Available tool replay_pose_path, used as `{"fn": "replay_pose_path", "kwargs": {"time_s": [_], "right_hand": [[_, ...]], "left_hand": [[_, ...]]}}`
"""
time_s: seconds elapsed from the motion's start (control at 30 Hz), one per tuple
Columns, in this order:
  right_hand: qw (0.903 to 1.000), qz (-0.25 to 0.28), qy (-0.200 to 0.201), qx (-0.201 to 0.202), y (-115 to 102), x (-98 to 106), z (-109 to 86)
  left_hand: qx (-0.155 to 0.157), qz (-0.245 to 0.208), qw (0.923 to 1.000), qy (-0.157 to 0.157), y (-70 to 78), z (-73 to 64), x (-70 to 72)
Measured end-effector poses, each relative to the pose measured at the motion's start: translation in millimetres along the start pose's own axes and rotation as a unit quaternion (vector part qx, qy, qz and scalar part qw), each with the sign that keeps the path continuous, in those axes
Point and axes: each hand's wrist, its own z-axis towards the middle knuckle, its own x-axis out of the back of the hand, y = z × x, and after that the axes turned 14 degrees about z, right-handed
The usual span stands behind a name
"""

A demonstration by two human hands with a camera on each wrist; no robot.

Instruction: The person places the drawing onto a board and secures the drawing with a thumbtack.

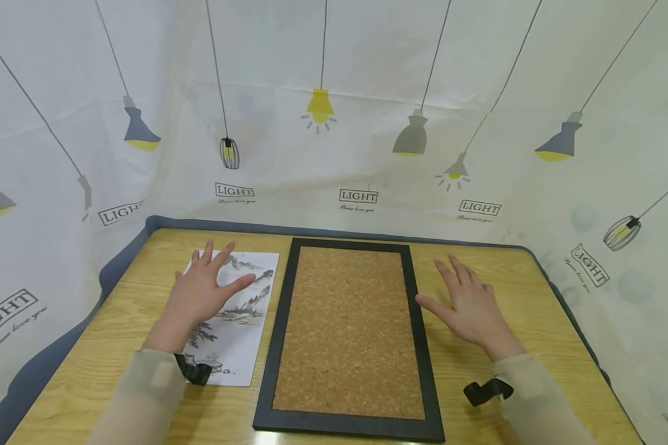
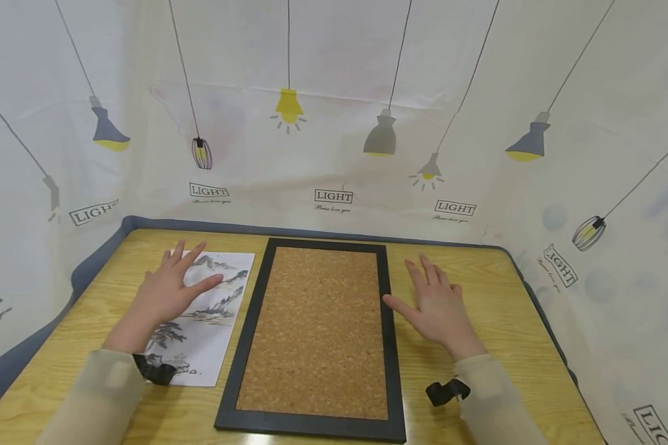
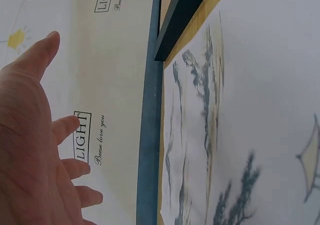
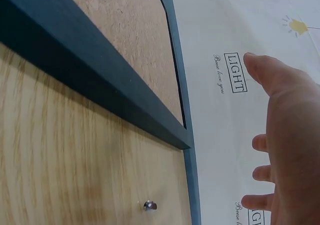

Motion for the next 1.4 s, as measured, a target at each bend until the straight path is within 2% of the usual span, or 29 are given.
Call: {"fn": "replay_pose_path", "kwargs": {"time_s": [0.37,0.77,1.4], "right_hand": [[0.9999,0.002,0.000,-0.017,10.8,2.5,-12.9],[0.9992,0.019,-0.006,-0.035,20.3,3.6,-17.7],[0.9983,0.026,-0.013,-0.050,31.8,-1.8,-20.1]], "left_hand": [[0.022,-0.022,0.9993,-0.020,-9.2,-4.3,-2.8],[0.066,-0.061,0.9951,-0.040,-27.2,-11.9,-5.8],[0.095,-0.108,0.9884,-0.049,-44.0,-23.3,-13.1]]}}
